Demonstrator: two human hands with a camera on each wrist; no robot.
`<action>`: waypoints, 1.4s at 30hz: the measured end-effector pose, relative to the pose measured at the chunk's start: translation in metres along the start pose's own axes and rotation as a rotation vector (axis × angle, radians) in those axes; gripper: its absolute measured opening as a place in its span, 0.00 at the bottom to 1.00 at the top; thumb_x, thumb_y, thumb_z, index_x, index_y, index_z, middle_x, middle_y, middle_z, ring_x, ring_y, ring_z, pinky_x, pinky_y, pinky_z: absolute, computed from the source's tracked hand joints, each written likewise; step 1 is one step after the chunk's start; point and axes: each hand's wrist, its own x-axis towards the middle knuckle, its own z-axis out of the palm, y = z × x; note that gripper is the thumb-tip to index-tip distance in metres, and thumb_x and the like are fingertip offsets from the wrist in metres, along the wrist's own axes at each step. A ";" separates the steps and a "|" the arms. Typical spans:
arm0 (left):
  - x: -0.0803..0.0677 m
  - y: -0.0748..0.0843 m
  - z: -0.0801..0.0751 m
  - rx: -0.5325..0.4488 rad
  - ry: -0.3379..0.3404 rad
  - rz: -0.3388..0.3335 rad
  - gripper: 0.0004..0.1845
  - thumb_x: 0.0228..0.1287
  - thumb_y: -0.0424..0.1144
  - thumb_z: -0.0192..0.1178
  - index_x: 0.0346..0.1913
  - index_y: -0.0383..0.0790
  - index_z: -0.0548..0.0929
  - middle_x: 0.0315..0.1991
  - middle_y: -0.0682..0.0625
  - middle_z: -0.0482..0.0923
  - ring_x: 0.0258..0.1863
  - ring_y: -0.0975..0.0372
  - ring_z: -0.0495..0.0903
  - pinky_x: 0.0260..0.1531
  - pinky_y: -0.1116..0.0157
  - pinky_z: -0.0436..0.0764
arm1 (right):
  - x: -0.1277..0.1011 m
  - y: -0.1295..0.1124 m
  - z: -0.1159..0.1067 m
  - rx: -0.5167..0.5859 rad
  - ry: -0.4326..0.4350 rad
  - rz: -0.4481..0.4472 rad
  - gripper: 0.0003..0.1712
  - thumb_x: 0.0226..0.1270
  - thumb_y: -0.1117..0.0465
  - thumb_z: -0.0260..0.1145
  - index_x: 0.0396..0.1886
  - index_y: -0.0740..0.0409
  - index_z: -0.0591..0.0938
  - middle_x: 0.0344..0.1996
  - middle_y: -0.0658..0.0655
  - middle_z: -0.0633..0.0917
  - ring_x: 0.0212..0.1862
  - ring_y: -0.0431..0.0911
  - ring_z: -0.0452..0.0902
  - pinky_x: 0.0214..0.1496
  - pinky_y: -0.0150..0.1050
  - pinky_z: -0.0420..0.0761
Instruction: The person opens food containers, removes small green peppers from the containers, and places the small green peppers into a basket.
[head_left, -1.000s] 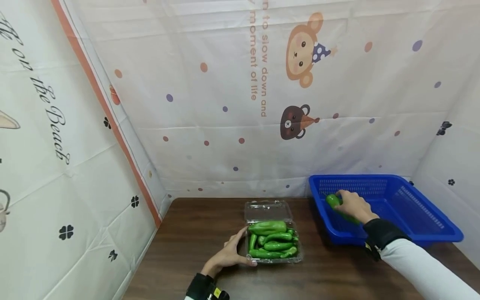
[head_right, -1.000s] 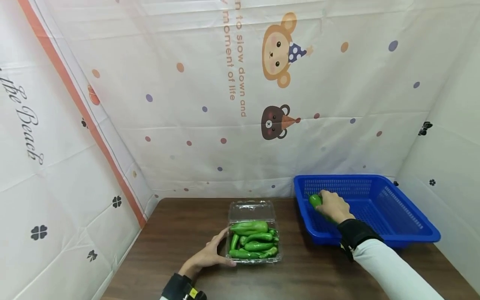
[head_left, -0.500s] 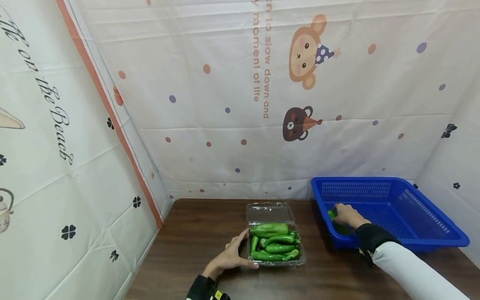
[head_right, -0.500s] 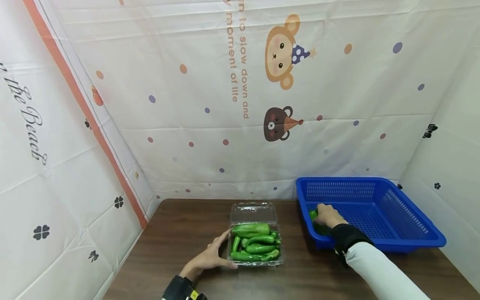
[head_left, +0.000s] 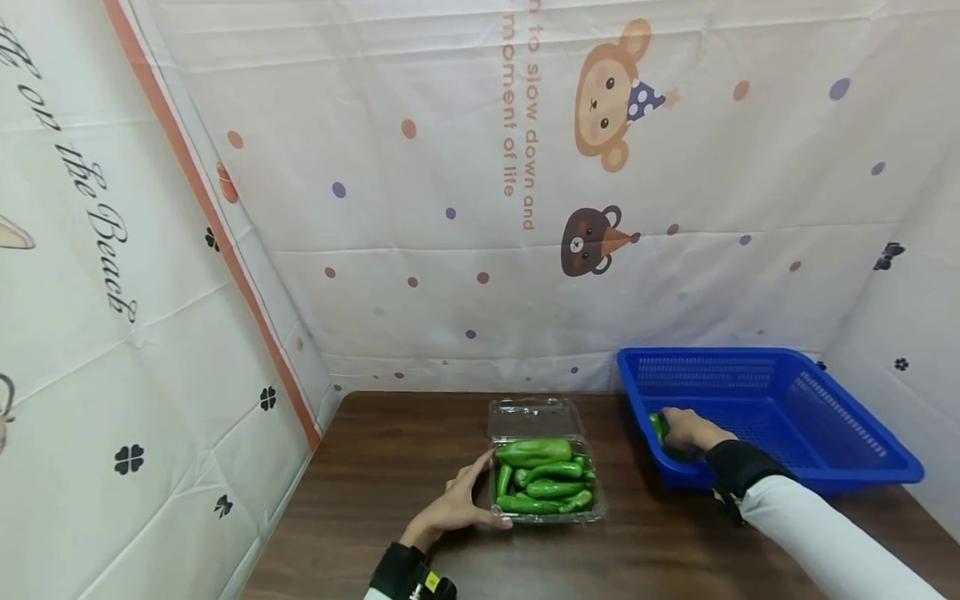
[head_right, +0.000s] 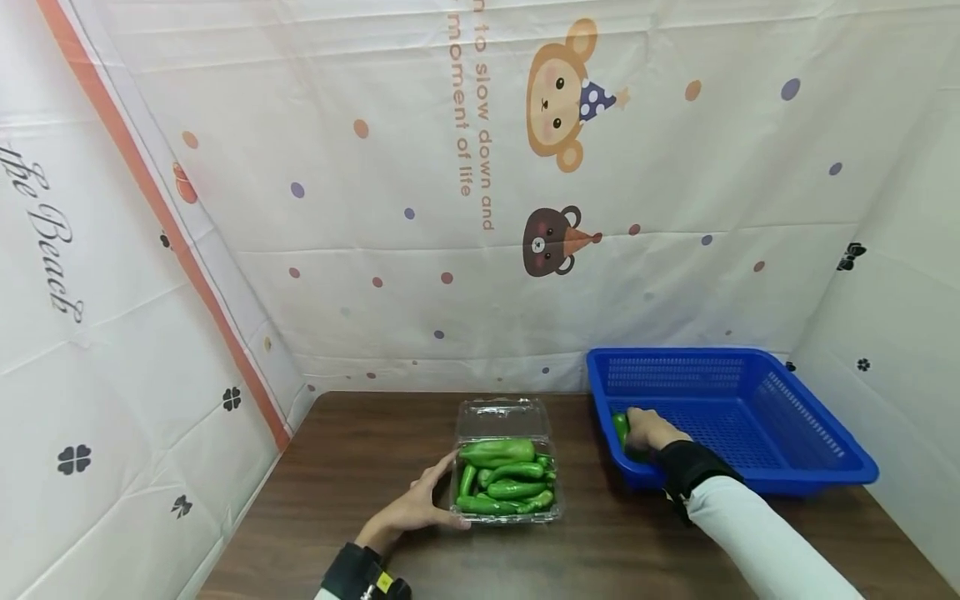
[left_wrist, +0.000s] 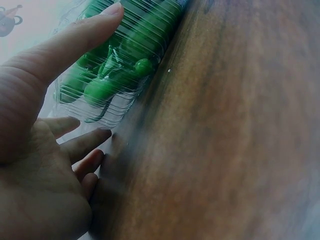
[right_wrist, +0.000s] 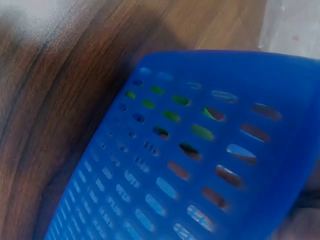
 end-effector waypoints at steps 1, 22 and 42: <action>-0.001 0.000 -0.001 0.004 -0.003 -0.001 0.62 0.50 0.56 0.80 0.82 0.64 0.50 0.79 0.39 0.55 0.71 0.36 0.50 0.62 0.30 0.56 | 0.000 -0.001 -0.001 0.004 -0.013 0.005 0.28 0.60 0.75 0.57 0.61 0.79 0.66 0.41 0.74 0.75 0.33 0.55 0.79 0.30 0.45 0.85; 0.000 0.002 0.000 -0.019 0.037 -0.028 0.61 0.49 0.46 0.82 0.81 0.67 0.52 0.78 0.43 0.56 0.72 0.40 0.52 0.64 0.31 0.58 | -0.032 -0.026 -0.100 -0.229 0.238 -0.277 0.34 0.67 0.62 0.70 0.63 0.82 0.72 0.55 0.85 0.77 0.47 0.73 0.79 0.47 0.63 0.80; 0.002 0.000 0.000 -0.012 0.029 -0.021 0.61 0.49 0.48 0.82 0.81 0.67 0.52 0.78 0.45 0.58 0.72 0.41 0.52 0.64 0.33 0.58 | -0.047 -0.156 -0.060 -0.181 0.454 -0.545 0.33 0.67 0.59 0.73 0.68 0.66 0.76 0.63 0.75 0.74 0.64 0.69 0.70 0.60 0.65 0.74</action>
